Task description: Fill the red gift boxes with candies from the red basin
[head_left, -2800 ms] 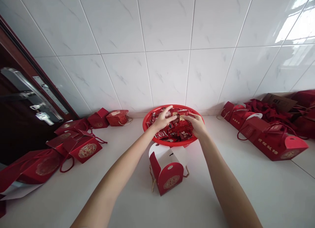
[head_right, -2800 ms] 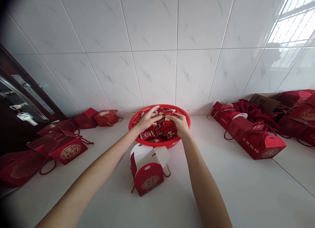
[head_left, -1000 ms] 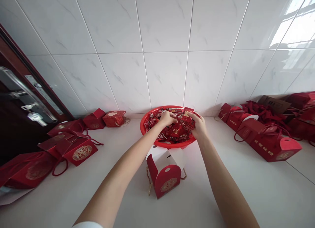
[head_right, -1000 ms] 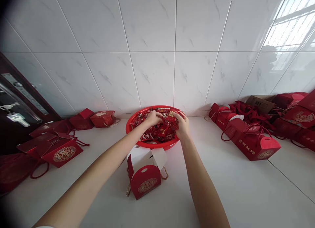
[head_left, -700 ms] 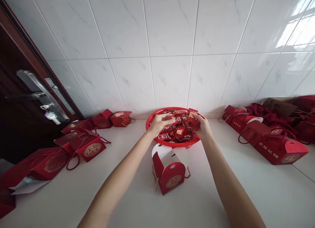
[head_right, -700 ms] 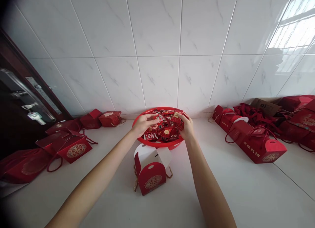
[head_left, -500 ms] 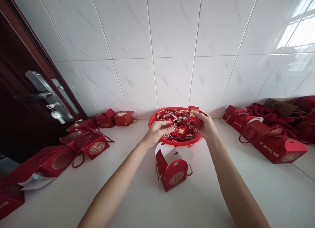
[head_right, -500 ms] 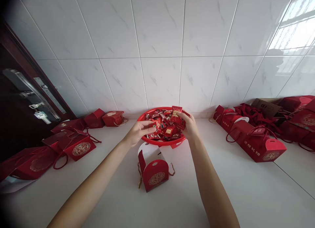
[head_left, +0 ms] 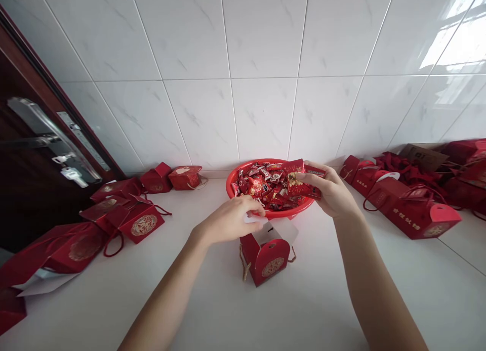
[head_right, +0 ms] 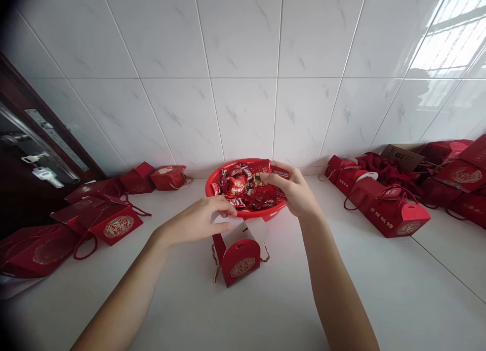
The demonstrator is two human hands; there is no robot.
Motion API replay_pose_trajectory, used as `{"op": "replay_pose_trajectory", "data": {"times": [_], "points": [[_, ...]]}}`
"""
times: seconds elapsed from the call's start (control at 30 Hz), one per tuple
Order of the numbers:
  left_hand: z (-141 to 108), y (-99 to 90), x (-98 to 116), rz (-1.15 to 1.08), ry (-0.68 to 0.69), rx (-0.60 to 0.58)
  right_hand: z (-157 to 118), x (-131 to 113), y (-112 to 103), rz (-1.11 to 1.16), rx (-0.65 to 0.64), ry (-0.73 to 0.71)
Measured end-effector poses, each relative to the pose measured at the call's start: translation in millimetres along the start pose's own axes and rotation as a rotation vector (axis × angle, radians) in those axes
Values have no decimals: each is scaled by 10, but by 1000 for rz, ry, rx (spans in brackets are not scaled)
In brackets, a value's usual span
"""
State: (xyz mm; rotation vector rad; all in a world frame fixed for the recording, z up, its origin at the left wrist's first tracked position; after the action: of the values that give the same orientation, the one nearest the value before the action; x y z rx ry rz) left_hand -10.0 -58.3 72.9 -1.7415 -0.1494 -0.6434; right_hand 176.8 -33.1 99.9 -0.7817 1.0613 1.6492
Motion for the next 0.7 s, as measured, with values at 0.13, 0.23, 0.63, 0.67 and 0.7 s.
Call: {"op": "replay_pose_trajectory", "data": {"times": [0.13, 0.23, 0.63, 0.67, 0.7], "points": [[-108, -13, -183, 154, -157, -63, -18, 35, 24, -83, -51, 4], [-157, 23, -334, 144, -222, -216, -50, 22, 134, -171, -202, -28], [-147, 141, -378, 198, -174, -362, -264, 12, 595, -425, -643, -140], [-163, 143, -362, 204, -175, -358, -258, 19, 577, -435, -634, -127], [-185, 146, -333, 210, -162, -353, -255, 24, 559, -436, -629, -111]]}}
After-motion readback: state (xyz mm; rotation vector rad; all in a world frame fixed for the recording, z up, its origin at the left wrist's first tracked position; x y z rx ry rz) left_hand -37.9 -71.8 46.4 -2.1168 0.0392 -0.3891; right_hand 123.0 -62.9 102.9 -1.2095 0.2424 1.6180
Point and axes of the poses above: each hand's wrist, its own z-axis towards the middle knuckle, its own y-axis out of the palm, x = y × z, the point moved 8 cm from there along z, towards the middle knuckle, and after that the axes turned 15 degrees about -y, right-handed, at the moved point
